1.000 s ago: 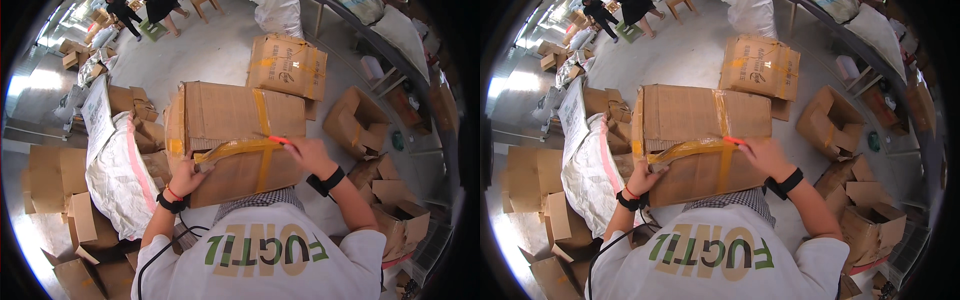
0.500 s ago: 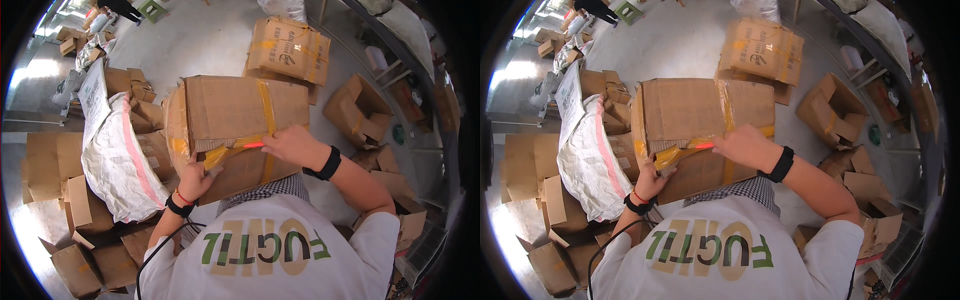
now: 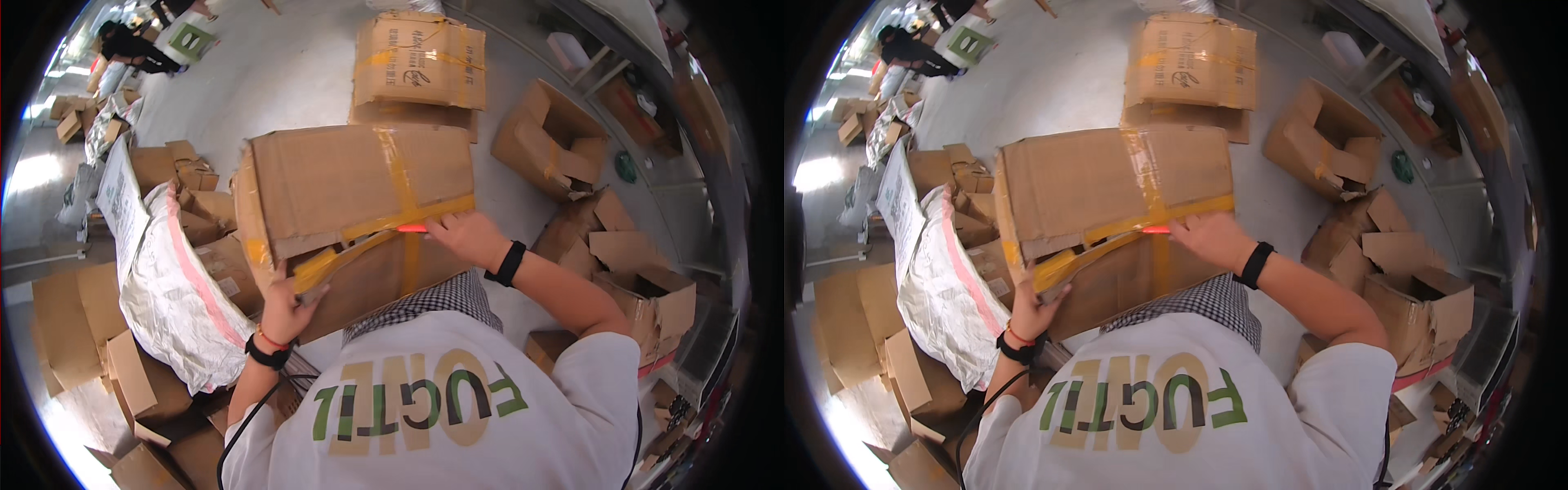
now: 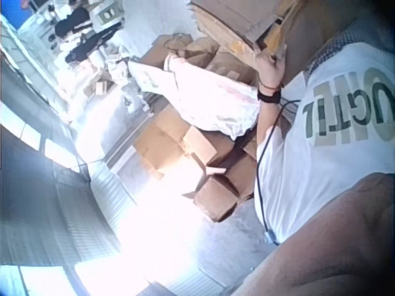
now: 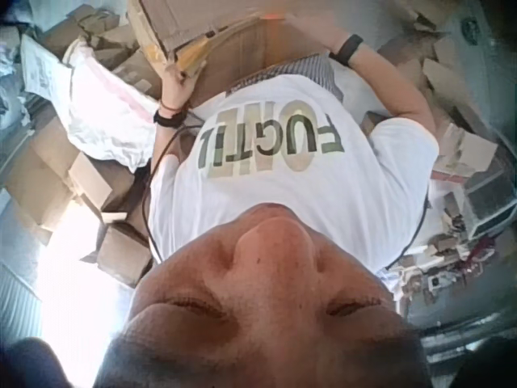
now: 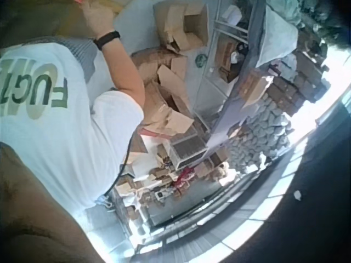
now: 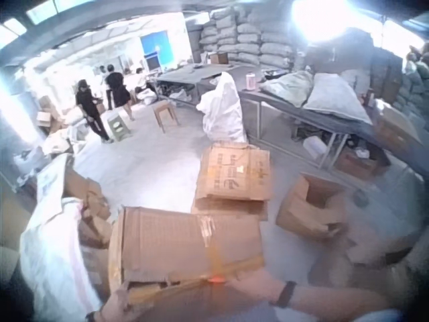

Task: Breaking down cardboard boxes using a utility knife.

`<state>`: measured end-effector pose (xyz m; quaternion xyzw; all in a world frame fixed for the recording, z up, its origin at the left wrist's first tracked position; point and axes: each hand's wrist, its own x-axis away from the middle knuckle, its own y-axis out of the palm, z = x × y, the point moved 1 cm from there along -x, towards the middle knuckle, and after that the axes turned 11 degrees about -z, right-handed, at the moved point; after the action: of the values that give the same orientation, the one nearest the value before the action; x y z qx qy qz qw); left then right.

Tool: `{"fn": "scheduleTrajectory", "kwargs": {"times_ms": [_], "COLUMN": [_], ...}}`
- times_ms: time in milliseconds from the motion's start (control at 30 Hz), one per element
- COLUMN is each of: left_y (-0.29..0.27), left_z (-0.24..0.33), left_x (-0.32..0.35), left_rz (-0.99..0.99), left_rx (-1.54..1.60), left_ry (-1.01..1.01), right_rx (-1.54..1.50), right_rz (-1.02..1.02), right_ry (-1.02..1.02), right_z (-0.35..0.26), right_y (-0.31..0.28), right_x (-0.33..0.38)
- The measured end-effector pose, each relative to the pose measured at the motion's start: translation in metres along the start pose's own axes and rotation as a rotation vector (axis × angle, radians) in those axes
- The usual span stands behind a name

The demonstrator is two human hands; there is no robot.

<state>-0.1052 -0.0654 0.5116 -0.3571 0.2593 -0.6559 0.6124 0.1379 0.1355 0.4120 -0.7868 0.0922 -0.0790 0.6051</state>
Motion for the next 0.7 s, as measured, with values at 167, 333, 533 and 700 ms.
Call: {"fn": "scheduleTrajectory", "kwargs": {"times_ms": [167, 333, 533, 700], "left_y": [-0.004, -0.006, -0.019, -0.023], "left_z": [0.008, 0.005, 0.012, 0.011], "left_x": [0.005, 0.003, 0.011, 0.025], "left_rz": [0.003, -0.029, -0.021, -0.035], "left_rx": [0.010, 0.117, 0.158, 0.171], "left_ry": [-0.052, -0.184, -0.295, -0.367], "right_rx": [-0.122, 0.077, -0.098, -0.095], "right_rz": [0.039, -0.093, 0.273, 0.092], "right_ry": [0.173, 0.216, 0.067, -0.006], "right_z": [0.056, 0.047, 0.010, 0.017], "right_y": [0.056, 0.049, -0.005, 0.020], "right_x": [0.060, 0.066, 0.016, 0.001]}}
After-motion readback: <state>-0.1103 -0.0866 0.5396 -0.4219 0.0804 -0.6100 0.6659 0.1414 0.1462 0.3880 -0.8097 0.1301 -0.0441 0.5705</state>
